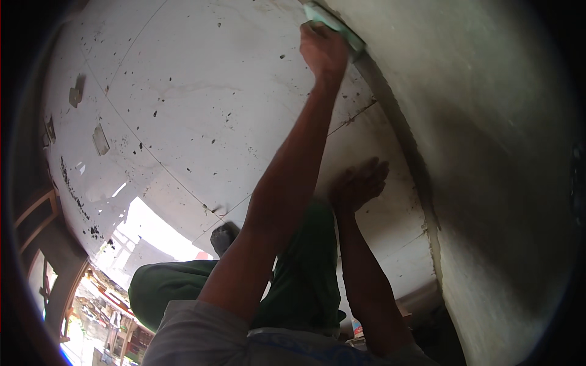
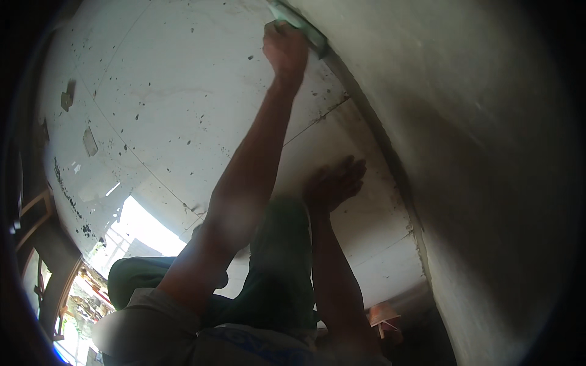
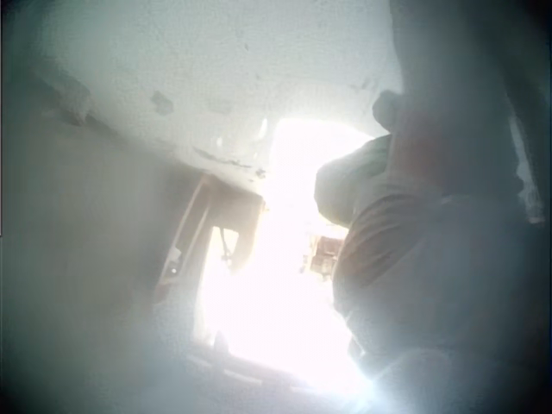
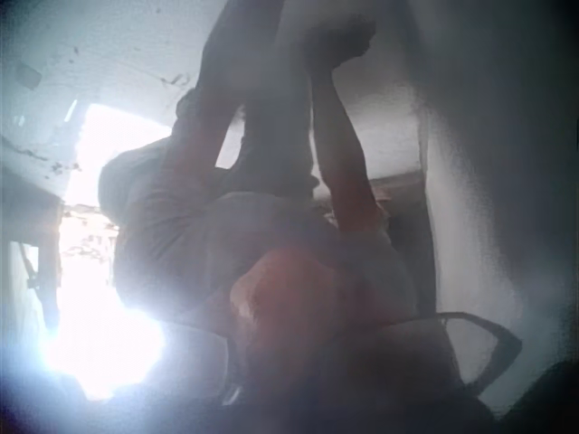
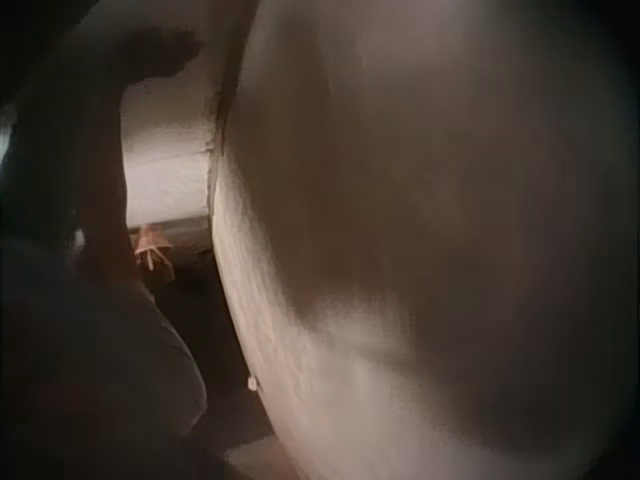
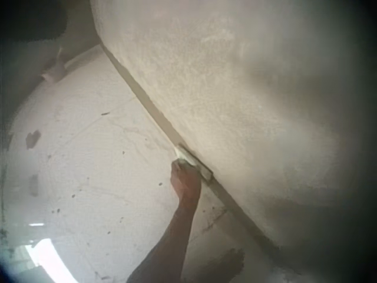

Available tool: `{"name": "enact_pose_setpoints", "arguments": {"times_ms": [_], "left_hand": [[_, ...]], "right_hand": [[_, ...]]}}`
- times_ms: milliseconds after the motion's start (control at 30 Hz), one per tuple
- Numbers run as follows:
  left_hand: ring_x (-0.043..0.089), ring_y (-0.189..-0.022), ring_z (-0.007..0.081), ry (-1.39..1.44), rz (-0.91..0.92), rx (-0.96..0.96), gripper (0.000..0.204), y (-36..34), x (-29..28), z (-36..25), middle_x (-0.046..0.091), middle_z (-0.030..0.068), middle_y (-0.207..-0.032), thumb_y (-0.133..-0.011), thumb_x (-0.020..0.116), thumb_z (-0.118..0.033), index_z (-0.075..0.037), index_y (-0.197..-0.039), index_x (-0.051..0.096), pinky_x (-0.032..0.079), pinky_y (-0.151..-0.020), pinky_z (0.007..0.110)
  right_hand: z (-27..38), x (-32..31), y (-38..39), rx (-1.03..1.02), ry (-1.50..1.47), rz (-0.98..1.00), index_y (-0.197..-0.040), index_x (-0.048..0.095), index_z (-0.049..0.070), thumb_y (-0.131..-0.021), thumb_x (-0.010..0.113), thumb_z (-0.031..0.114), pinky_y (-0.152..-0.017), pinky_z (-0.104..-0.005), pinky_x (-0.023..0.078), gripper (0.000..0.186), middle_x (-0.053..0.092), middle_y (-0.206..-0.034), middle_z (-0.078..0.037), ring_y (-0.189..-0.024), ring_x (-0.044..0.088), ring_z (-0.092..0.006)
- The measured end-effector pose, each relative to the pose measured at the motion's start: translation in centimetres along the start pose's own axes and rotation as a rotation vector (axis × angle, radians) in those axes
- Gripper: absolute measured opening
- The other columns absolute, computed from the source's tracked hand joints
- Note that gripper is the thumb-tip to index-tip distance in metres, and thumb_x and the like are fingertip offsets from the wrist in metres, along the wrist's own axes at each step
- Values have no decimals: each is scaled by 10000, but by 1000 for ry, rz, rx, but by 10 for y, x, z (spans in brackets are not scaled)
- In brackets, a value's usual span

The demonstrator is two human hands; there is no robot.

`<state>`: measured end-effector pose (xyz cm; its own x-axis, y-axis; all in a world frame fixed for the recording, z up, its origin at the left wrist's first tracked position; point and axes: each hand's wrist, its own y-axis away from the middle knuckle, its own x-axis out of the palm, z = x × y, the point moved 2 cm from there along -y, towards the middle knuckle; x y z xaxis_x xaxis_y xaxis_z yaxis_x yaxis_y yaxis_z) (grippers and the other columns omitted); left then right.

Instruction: The person uses a green float to apply and smooth material along the joint where the tiled floor meets the concrete wall while kneeling, occasionally reaching for a bucket.

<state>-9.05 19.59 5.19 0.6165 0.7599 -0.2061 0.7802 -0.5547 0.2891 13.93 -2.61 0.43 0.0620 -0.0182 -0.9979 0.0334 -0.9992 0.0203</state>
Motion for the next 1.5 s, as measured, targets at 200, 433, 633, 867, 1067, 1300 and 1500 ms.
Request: {"name": "enact_pose_setpoints", "arguments": {"times_ms": [200, 433, 633, 867, 1067, 1300, 1500], "left_hand": [[673, -1031, 536, -20, 49, -135, 338, 94, 33, 21, 683, 352, -1115, -1071, 537, -207, 63, -1265, 594, 528, -910, 595], [686, -859, 420, 362, -1, 416, 280, -18, -6, 9, 701, 279, -991, -1042, 572, -160, 74, -1187, 621, 548, -796, 524], [684, -914, 392, -21, -238, 217, 248, 27, 34, 9, 713, 234, -986, -1048, 575, -166, 49, -1155, 635, 548, -866, 490], [683, -1068, 544, -61, 75, -89, 305, 10, -6, 6, 707, 350, -1096, -1024, 583, -194, 40, -1218, 597, 527, -953, 616], [727, -890, 243, 44, 420, -133, 328, 126, -66, -49, 740, 214, -987, -1085, 582, -179, 32, -1326, 655, 569, -794, 409], [663, -947, 131, 585, 565, -483, 332, 145, -139, -30, 725, 46, -1094, -1136, 544, -181, 33, -1368, 649, 559, -840, 325], [654, -1036, 135, 160, 508, -263, 401, 130, -262, -24, 716, 83, -1161, -1143, 554, -243, 46, -1414, 622, 557, -927, 326]], "right_hand": [[-1, -1, -5, -12, 52, -18, -1688, 238, 2, -1131, 362, 475, -1228, -685, 271, 741, 231, -1733, -324, -1590, 274, -524], [7, -4, -5, -15, -76, -41, -1693, 272, 24, -1143, 314, 536, -1240, -669, 259, 753, 237, -1746, -292, -1613, 259, -475], [-25, 0, -10, 30, 29, -4, -1707, 244, 13, -1132, 336, 475, -1257, -653, 239, 744, 206, -1764, -290, -1626, 234, -479], [0, -7, -3, -12, -106, -62, -1714, 251, 60, -1147, 347, 500, -1256, -654, 240, 724, 211, -1774, -249, -1633, 230, -439], [-6, -12, -2, 13, 71, -53, -1678, 306, 20, -1122, 413, 448, -1219, -639, 334, 710, 314, -1720, -290, -1588, 335, -467], [16, -22, -2, -8, 10, -50, -1679, 315, 53, -1109, 495, 434, -1219, -657, 343, 709, 335, -1705, -289, -1581, 355, -454], [-13, -16, -14, 15, -30, -40, -1659, 373, 62, -1081, 574, 375, -1231, -639, 340, 688, 382, -1685, -262, -1576, 358, -455]]}}
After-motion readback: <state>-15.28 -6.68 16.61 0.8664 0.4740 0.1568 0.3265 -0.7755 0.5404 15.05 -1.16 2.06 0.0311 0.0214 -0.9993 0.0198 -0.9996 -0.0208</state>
